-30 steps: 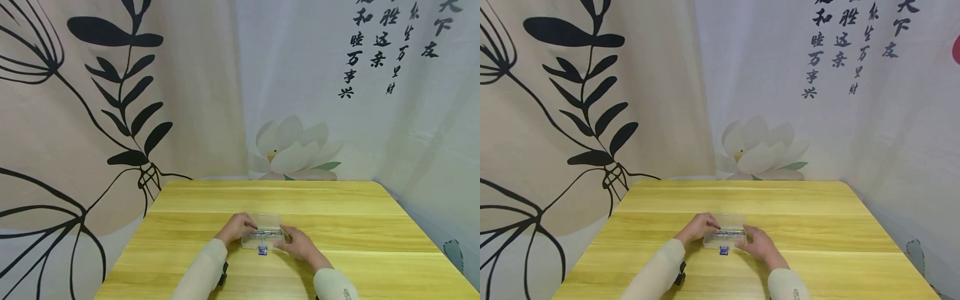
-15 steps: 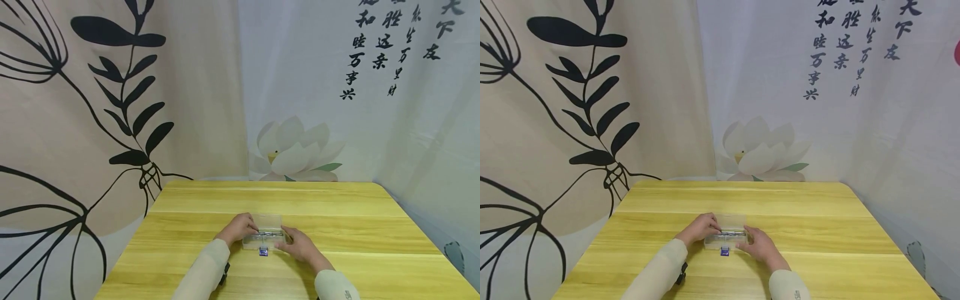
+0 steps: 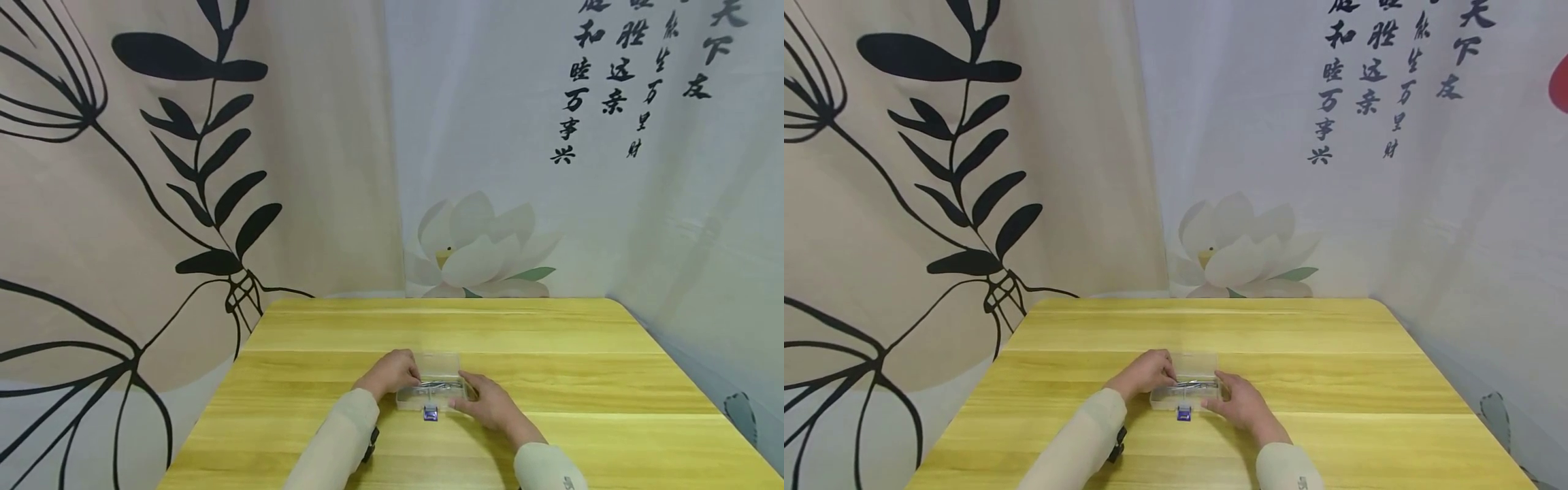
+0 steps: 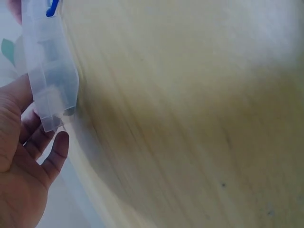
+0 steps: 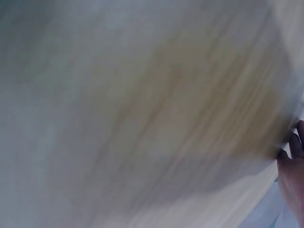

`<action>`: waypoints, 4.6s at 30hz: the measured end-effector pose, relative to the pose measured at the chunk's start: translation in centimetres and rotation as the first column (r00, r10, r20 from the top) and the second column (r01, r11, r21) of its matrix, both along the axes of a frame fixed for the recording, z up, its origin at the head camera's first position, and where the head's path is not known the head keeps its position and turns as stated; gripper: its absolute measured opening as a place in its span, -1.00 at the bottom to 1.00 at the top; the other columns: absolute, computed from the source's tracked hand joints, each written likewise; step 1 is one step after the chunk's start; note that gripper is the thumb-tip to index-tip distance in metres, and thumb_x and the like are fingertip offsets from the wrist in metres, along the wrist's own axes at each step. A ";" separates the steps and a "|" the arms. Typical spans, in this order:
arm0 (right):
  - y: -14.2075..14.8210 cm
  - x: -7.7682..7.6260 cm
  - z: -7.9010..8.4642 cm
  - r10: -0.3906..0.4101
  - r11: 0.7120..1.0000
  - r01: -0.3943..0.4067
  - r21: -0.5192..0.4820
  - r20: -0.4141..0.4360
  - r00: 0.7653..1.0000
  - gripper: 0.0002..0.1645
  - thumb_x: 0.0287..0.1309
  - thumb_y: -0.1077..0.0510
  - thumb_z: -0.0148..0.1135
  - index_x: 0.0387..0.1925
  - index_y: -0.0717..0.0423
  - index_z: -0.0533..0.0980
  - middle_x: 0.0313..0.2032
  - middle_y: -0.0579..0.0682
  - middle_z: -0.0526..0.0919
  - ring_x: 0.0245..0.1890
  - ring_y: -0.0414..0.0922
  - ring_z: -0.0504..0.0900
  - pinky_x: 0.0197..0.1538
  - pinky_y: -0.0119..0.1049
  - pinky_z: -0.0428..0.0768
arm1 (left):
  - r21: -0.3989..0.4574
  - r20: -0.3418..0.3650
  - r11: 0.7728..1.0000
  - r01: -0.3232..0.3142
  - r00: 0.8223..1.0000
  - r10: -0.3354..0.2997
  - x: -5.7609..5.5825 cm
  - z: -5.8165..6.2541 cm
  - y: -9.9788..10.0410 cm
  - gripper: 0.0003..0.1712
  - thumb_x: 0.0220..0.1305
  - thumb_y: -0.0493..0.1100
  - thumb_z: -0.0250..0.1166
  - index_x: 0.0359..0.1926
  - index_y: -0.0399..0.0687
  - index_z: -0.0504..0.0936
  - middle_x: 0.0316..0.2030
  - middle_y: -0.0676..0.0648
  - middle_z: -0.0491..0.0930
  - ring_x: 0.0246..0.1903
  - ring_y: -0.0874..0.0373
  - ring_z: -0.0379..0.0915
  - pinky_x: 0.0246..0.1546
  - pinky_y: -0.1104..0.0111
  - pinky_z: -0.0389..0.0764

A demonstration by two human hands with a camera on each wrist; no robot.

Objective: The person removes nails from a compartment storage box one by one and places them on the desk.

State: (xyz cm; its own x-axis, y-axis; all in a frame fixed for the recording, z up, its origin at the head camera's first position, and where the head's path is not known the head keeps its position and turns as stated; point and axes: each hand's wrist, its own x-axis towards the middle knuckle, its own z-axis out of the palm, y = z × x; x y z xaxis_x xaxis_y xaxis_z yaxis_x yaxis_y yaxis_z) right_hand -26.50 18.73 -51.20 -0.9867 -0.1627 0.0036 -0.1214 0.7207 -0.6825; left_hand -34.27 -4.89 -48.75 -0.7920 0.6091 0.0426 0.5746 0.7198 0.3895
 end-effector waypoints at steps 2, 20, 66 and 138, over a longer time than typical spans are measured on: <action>0.0 0.0 0.0 0.000 1.000 0.000 -0.003 -0.001 1.000 -0.05 0.11 -0.27 0.39 0.39 0.15 0.36 0.29 0.27 0.42 0.31 0.29 0.33 0.28 0.23 0.27 | -0.003 -0.003 1.000 -0.004 1.000 0.004 0.0 0.1 0.0 -0.93 0.20 -0.17 0.46 -0.41 0.00 0.82 -0.41 0.17 0.46 -0.40 0.32 0.39 -0.32 0.44 0.52; -0.2 0.1 0.2 -0.004 1.000 0.004 -0.004 -0.005 1.000 -0.08 0.11 -0.23 0.41 0.38 0.14 0.37 0.28 0.28 0.42 0.30 0.31 0.33 0.28 0.24 0.26 | 0.029 0.078 1.000 -0.012 0.997 0.010 -0.5 1.0 -1.1 -0.86 0.15 -0.25 0.39 -0.51 0.04 0.75 -0.43 0.18 0.56 -0.44 0.32 0.43 -0.39 0.43 0.53; 0.0 0.4 -0.3 0.016 1.000 -0.017 -0.004 -0.014 1.000 -0.09 0.14 -0.26 0.37 0.39 0.12 0.36 0.32 0.27 0.38 0.32 0.33 0.29 0.29 0.28 0.23 | 0.033 -0.044 0.982 -0.185 0.981 0.187 -5.1 -0.3 -14.8 -0.93 0.36 -0.29 0.28 -0.31 -0.12 0.65 -0.38 0.05 0.50 -0.35 0.18 0.40 -0.23 0.20 0.51; 0.0 0.0 0.9 0.045 0.998 -0.045 0.050 0.003 0.999 -0.04 0.13 -0.28 0.37 0.39 0.17 0.34 0.28 0.31 0.42 0.28 0.32 0.35 0.25 0.25 0.30 | 0.308 0.117 0.910 -0.279 0.960 0.255 -2.2 1.9 -12.0 -0.65 0.39 -0.11 0.29 0.12 -0.13 0.63 0.04 -0.13 0.55 0.00 -0.05 0.46 -0.02 0.02 0.51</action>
State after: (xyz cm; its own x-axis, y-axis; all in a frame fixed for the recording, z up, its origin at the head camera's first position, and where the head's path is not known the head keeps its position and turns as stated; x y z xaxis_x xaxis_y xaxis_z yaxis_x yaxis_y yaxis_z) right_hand -26.53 18.74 -50.35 -0.9784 -0.2066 -0.0076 -0.1530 0.7481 -0.6457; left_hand -36.49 -16.93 -46.85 -0.9314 0.3382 0.1348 0.3396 0.6735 0.6565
